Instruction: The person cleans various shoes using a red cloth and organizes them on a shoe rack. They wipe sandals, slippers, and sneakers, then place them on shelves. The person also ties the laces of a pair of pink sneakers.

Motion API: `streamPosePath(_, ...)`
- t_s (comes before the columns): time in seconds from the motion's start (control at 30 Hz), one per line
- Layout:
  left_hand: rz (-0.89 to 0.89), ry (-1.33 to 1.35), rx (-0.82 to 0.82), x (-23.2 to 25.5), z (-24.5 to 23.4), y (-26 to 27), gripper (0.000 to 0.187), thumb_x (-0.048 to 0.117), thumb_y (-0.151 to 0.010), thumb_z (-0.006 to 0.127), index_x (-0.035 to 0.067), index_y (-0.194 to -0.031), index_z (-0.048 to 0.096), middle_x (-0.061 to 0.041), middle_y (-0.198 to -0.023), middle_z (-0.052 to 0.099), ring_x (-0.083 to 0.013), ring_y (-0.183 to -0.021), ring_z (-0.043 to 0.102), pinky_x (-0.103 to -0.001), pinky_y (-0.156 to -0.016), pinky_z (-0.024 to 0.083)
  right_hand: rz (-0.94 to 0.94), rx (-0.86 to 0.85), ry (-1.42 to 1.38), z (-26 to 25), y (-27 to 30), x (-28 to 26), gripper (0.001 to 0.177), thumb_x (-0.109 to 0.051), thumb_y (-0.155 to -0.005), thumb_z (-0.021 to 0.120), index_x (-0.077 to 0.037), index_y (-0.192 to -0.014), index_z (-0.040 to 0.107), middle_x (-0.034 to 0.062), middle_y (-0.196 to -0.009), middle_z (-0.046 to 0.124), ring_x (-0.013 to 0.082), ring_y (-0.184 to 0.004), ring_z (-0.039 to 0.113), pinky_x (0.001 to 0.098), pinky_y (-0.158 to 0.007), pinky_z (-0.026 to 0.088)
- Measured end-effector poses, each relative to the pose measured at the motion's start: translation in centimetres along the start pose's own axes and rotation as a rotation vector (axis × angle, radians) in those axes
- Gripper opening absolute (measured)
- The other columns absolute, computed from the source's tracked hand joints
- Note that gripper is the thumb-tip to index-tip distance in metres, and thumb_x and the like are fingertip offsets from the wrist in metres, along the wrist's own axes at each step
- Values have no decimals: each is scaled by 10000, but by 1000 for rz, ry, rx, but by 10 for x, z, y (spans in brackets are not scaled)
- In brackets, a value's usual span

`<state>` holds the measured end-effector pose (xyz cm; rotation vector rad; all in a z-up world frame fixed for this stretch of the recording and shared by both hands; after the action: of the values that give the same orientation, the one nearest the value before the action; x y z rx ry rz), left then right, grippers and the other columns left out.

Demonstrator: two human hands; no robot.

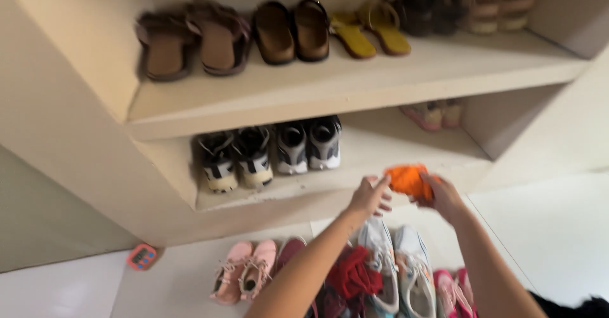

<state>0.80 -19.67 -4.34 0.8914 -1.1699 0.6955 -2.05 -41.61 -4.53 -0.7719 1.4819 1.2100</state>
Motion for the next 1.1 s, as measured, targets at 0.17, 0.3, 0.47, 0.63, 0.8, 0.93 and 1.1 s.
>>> streamPosePath(0.17, 0, -455, 105, -36, -3, -26, 741, 548, -865, 639, 45, -1390, 496, -238, -1179, 719, -319, -940, 702, -415, -771, 540, 300, 209, -195, -33, 6, 142, 394, -317, -959, 646, -32, -1228, 615, 206, -1044, 722, 336, -784, 730, 410, -594, 597)
streamPosePath(0.3, 42, -886, 67, -56, 11, -47, 676, 533, -906, 650, -5, -1312, 591, -282, -1311, 627, -415, -1240, 593, -472, -1051, 473, 348, 231, -334, 4, 41, 177, 395, -327, -922, 694, -56, -1200, 622, 164, -923, 749, 274, -706, 749, 311, -512, 541)
streamPosePath(0.47, 50, -1116, -60, -77, 39, -40, 697, 556, -867, 644, -20, -1259, 630, -277, -1285, 658, -411, -1256, 596, -486, -1097, 425, 82, 348, -105, 7, 53, 135, 412, -383, -894, 755, -4, -1049, 706, 90, -609, 593, 145, -423, 451, 300, -384, 302)
streamPosePath(0.63, 21, -1011, -150, -68, 28, -22, 954, 739, -774, 698, -72, -1267, 607, -328, -1246, 660, -429, -1192, 646, -465, -1023, 525, 38, 513, -36, 7, 58, 118, 403, -415, -932, 725, -18, -865, 746, 52, -521, 498, 141, -410, 398, 326, -388, 270)
streamPosePath(0.8, 20, -1002, -236, -80, 22, -27, 1224, 753, -505, 830, -68, -1352, 506, -299, -1255, 664, -402, -1158, 684, -434, -995, 549, -94, 523, -165, -3, 50, 132, 495, -443, -978, 672, 5, -770, 639, 53, -544, 511, 149, -415, 450, 321, -384, 329)
streamPosePath(0.93, 154, -919, -53, -74, -3, -24, 1102, 631, -699, 825, -23, -1474, 392, -307, -1397, 560, -407, -1317, 554, -438, -1103, 446, 5, 434, -266, -30, 38, 148, 413, -453, -1038, 461, -86, -1014, 648, 135, -778, 728, 206, -531, 630, 314, -474, 496)
streamPosePath(1.1, 27, -981, 91, -70, -57, 0, 817, 534, -819, 746, 38, -1420, 499, -252, -1383, 599, -403, -1288, 575, -453, -1077, 464, 64, 528, -317, -112, 41, 159, 398, -343, -1091, 446, -8, -1257, 584, 161, -922, 731, 209, -679, 720, 319, -551, 555)
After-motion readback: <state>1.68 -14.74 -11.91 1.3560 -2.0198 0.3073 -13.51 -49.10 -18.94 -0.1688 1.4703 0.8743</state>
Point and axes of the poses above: each hand's wrist, its own y-axis away from the middle knuckle, its own z-axis out of the palm, x = y × z, the point moved 7 cm from there along -y, towards the middle knuckle
